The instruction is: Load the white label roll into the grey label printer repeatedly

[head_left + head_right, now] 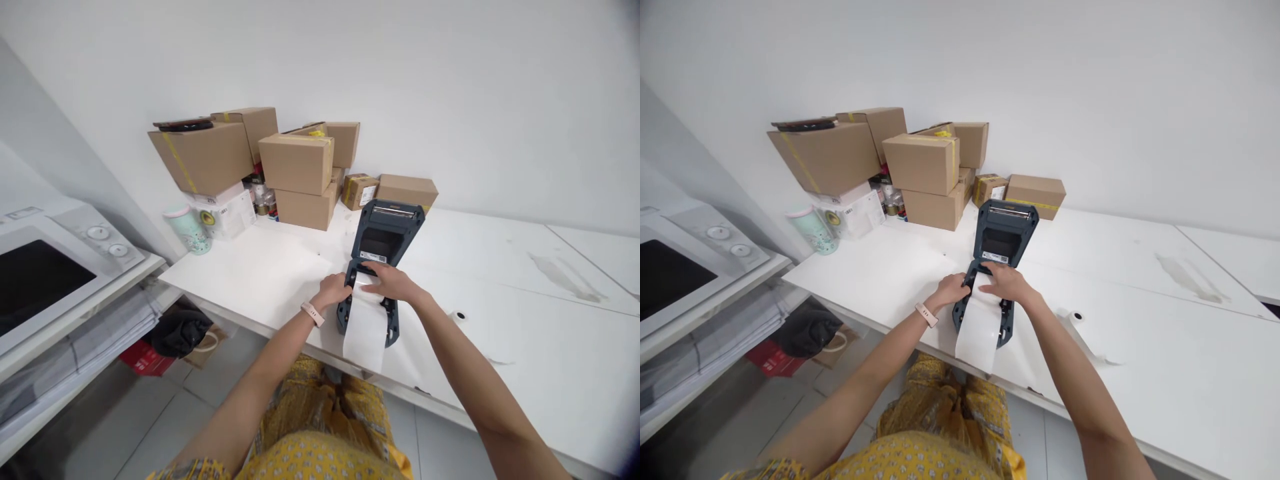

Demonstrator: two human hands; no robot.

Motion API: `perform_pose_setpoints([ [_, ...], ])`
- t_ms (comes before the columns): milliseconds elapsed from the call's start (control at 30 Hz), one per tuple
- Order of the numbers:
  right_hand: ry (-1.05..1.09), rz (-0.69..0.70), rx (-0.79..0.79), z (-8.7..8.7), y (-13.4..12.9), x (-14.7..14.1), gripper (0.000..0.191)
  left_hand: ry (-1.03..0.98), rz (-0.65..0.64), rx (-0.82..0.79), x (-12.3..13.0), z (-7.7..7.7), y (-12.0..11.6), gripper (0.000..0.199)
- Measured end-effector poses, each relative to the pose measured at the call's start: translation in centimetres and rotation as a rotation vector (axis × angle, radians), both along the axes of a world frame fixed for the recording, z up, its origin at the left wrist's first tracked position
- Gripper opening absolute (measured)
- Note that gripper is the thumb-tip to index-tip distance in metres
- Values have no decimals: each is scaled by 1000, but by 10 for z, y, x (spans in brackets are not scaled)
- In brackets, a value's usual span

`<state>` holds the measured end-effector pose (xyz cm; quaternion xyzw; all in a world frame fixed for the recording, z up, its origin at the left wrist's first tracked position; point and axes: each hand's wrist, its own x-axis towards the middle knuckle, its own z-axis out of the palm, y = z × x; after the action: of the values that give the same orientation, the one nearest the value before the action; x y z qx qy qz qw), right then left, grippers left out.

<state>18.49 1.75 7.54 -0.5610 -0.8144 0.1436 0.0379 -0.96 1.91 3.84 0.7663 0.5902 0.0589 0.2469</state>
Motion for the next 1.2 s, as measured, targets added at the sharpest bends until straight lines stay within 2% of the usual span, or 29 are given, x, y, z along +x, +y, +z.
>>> perform_pose_setpoints([
  [67, -83, 15, -104, -12, 10, -6, 85, 34, -24, 12, 1, 3, 0, 33],
  [133, -117, 33, -147, -18, 20, -11, 92, 39, -28, 9, 2, 4, 0, 32],
  [267, -122, 79, -191, -11, 25, -12, 94, 42, -27, 19, 0, 4, -2, 33],
  [333, -7, 125, -213, 2, 18, -2, 95, 32, -36, 29, -1, 4, -3, 34],
  [467, 421, 220, -231, 34, -13, 38, 88, 14, -42, 36, -2, 3, -4, 33],
  [567, 647, 83, -158, 40, -41, 72, 81, 3, -28, 35, -2, 2, -4, 32],
  [633, 775, -88, -99, 27, -55, 88, 79, -2, -20, 30, -2, 1, -3, 32],
  [700, 875, -273, -9, 5, -62, 98, 79, -2, -12, 21, -2, 1, -3, 32],
  [800, 943, -511, 143, -32, -60, 103, 78, 5, -8, 21, -1, 1, -2, 31],
  [867, 919, -600, 164, -52, -53, 103, 78, 7, -12, 23, -1, 0, -2, 31],
  [967, 804, -626, 118, -73, -39, 104, 80, 6, -17, 31, -1, -1, -1, 30],
  [1067, 710, -602, 93, -84, -28, 104, 81, 4, -17, 38, -1, -2, -1, 30],
  [1133, 691, -577, 74, -82, -26, 107, 81, 5, -12, 37, -1, -3, -1, 30],
  [1200, 683, -533, 46, -71, -30, 117, 82, 8, -9, 34, -1, -3, -1, 30],
])
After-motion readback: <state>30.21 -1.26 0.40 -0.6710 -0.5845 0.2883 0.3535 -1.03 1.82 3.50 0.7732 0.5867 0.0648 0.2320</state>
